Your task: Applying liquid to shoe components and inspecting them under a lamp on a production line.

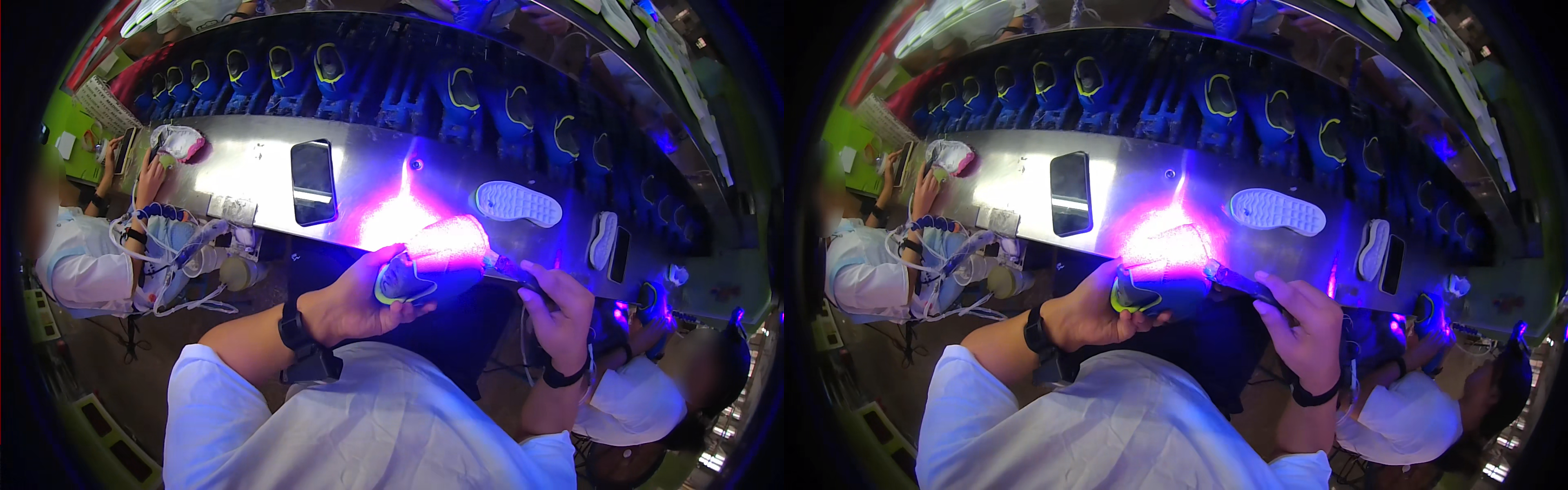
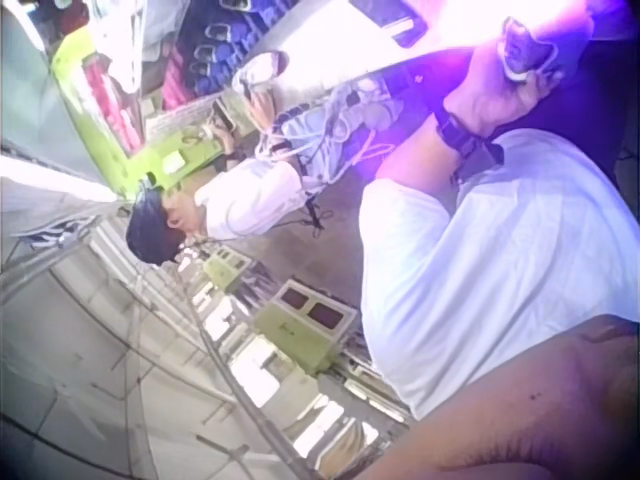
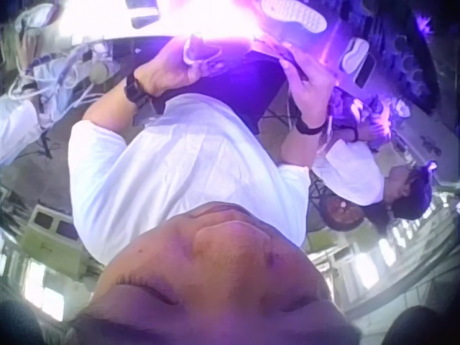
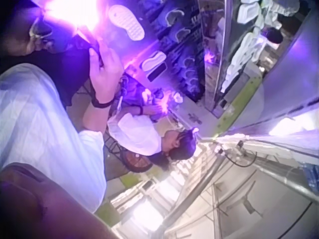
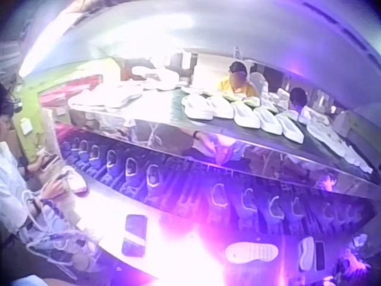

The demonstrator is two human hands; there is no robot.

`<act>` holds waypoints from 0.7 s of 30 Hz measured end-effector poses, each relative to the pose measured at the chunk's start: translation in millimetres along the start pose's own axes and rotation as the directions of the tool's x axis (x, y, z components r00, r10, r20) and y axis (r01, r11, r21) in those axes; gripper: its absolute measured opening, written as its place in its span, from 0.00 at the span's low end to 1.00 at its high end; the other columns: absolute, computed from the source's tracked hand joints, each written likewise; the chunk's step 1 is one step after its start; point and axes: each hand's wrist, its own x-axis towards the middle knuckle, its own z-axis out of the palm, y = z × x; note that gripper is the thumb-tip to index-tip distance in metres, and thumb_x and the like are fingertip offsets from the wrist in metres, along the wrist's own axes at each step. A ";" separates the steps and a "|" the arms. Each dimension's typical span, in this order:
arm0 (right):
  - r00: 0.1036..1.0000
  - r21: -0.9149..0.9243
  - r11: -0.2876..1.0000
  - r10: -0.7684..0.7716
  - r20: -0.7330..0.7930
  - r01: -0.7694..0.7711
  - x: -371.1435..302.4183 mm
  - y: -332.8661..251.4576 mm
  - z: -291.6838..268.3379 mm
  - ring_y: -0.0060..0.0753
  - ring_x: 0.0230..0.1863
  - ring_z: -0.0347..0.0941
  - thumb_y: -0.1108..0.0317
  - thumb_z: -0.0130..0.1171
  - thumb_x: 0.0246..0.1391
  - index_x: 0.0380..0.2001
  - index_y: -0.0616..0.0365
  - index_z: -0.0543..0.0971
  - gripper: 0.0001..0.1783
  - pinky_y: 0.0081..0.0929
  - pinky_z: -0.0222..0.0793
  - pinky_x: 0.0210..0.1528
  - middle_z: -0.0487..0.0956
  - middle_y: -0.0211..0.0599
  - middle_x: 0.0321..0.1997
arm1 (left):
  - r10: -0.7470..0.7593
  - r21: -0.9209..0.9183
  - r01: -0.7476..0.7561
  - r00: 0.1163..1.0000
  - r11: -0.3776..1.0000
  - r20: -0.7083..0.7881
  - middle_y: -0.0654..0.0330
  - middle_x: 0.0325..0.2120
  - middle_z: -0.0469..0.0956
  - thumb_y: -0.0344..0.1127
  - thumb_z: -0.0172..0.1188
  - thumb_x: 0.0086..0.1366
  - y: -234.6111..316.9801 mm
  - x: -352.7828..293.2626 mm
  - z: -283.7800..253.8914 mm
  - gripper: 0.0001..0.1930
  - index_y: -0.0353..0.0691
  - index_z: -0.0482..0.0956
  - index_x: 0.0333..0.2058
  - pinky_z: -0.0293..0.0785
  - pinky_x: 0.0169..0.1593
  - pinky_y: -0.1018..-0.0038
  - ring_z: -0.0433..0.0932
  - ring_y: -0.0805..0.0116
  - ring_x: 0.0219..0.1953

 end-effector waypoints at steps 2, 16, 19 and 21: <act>1.000 0.029 1.000 -0.007 -0.017 0.007 4.4 2.6 8.3 0.25 0.21 0.64 0.75 0.71 0.48 0.51 0.54 0.85 0.23 0.25 0.60 0.25 0.76 0.33 0.27 | -0.041 -0.071 0.040 0.999 0.997 -0.009 0.32 0.50 0.72 0.63 0.53 0.70 2.3 1.9 -5.7 0.37 0.37 0.65 0.64 0.84 0.30 0.77 0.81 0.55 0.32; 0.990 0.270 0.957 0.125 -0.062 -0.104 -79.2 4.4 80.9 0.36 0.40 0.82 0.79 0.69 0.48 0.49 0.64 0.84 0.21 0.29 0.76 0.47 0.85 0.43 0.40 | -0.022 0.072 -0.002 0.946 0.997 0.325 0.41 0.48 0.76 0.61 0.49 0.71 -13.2 -30.9 -31.5 0.37 0.36 0.65 0.65 0.80 0.37 0.72 0.81 0.57 0.39; 0.985 0.096 0.983 0.165 -0.048 -0.159 -59.1 -5.3 62.8 0.38 0.44 0.84 0.74 0.67 0.55 0.52 0.63 0.82 0.20 0.31 0.76 0.47 0.85 0.49 0.44 | 0.102 0.361 -0.190 0.963 0.913 0.249 0.52 0.62 0.73 0.43 0.57 0.70 3.6 -24.2 -26.5 0.31 0.35 0.64 0.67 0.71 0.64 0.58 0.77 0.60 0.59; 0.985 0.030 0.989 0.148 -0.089 -0.146 -32.2 -6.8 59.3 0.37 0.45 0.84 0.69 0.65 0.61 0.55 0.62 0.81 0.19 0.31 0.76 0.46 0.85 0.51 0.45 | 0.181 0.590 -0.308 0.947 0.746 0.265 0.51 0.63 0.72 0.41 0.58 0.69 4.1 -30.3 -4.2 0.32 0.34 0.64 0.67 0.70 0.65 0.59 0.76 0.61 0.61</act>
